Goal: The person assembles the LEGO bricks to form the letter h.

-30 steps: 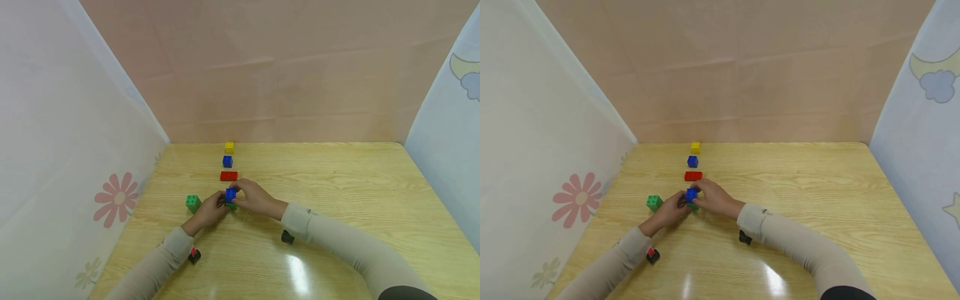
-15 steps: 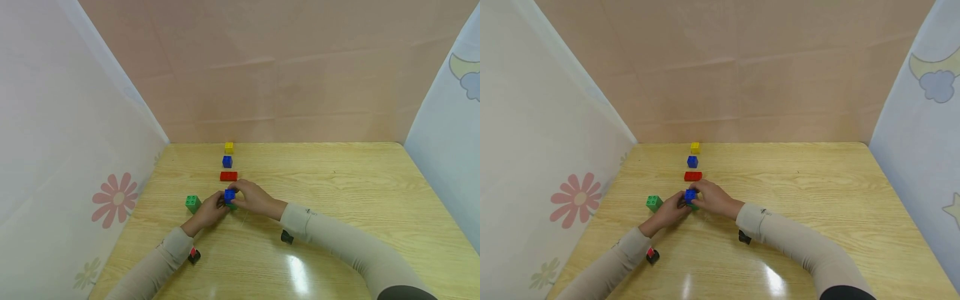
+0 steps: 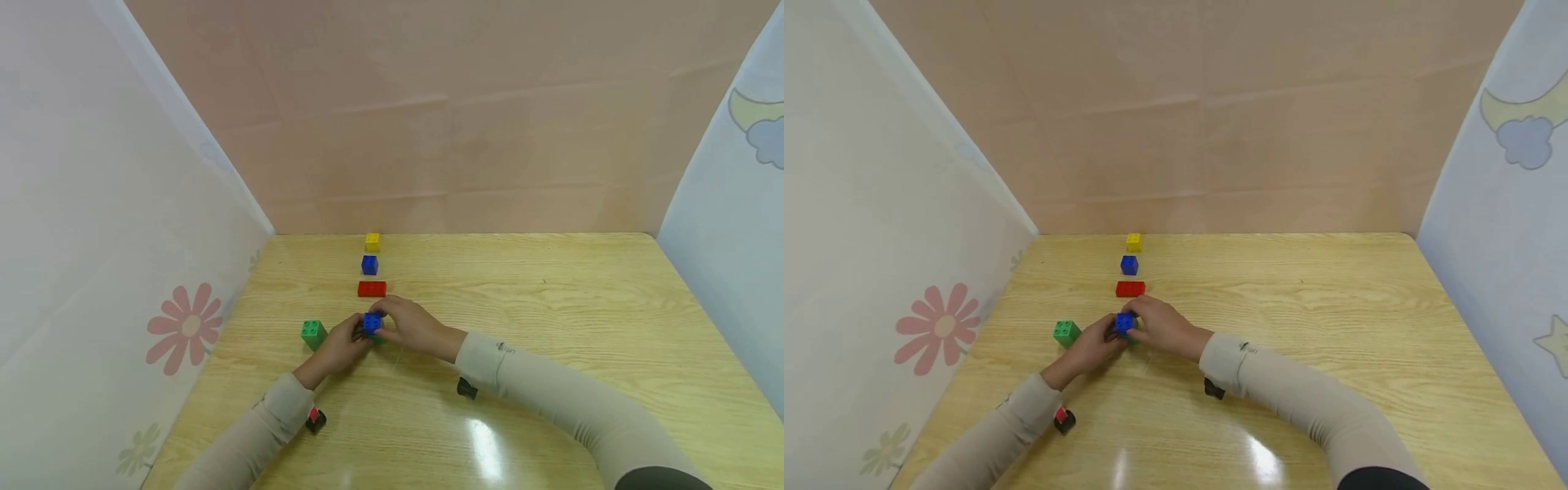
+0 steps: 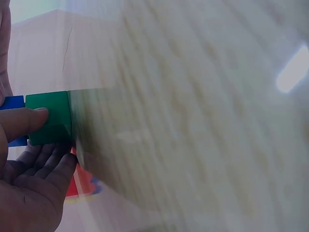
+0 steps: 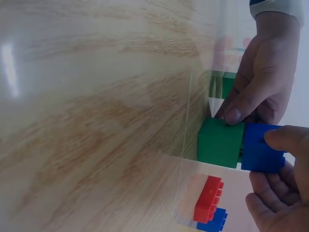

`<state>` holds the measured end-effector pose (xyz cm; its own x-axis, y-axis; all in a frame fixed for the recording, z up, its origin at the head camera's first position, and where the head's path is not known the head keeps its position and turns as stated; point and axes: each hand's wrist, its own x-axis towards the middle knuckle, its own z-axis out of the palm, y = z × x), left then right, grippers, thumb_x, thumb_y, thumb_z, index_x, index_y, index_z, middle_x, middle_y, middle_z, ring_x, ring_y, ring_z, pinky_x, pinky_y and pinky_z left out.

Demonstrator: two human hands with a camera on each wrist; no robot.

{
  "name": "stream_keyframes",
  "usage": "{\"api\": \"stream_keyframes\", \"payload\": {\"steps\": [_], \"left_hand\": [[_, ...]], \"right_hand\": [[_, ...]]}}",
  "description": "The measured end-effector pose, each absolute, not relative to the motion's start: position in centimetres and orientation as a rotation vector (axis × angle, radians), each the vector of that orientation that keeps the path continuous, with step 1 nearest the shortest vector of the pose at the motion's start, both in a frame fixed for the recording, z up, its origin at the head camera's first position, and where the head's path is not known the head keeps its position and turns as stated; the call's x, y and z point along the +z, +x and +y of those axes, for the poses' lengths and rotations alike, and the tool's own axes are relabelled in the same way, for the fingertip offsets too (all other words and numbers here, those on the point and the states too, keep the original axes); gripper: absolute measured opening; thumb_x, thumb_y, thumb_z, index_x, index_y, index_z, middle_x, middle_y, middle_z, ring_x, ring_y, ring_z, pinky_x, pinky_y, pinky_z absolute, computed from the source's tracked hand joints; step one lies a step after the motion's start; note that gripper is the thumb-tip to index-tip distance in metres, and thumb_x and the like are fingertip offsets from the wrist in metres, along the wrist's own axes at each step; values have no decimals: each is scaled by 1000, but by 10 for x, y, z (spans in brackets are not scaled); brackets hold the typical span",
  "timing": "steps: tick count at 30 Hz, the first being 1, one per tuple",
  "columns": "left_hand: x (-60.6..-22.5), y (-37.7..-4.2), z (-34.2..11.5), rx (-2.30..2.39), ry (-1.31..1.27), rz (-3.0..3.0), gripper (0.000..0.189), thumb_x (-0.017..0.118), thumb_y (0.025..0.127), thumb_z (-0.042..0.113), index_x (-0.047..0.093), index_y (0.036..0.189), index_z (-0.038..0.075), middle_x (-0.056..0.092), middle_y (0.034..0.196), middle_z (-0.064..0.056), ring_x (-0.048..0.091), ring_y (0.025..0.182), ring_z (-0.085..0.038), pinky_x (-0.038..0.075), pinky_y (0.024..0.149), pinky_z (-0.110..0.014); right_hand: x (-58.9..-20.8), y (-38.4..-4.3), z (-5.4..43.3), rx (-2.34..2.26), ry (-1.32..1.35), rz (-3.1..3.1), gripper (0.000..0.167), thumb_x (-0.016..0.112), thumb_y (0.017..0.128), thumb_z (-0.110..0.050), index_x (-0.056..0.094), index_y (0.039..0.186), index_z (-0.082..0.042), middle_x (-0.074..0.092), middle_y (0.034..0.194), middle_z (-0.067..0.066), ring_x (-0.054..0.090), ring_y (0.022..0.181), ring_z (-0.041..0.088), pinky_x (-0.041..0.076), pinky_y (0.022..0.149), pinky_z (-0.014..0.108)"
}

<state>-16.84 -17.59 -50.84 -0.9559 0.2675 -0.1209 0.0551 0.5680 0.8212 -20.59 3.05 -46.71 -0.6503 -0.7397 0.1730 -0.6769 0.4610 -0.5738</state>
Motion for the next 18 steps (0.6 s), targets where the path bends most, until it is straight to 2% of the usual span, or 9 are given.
{"api": "stream_keyframes", "payload": {"steps": [18], "left_hand": [[-503,-166,-175,1357,271,2544,43,63,94,4,48,134,-1,59,128,-16,56,121,-27,47,100,-36]], "right_hand": [[-460,-207,29,-901,-1239,2591,39,72,91,-25,61,124,-9,64,118,3,63,106,20,52,91,30]]}}
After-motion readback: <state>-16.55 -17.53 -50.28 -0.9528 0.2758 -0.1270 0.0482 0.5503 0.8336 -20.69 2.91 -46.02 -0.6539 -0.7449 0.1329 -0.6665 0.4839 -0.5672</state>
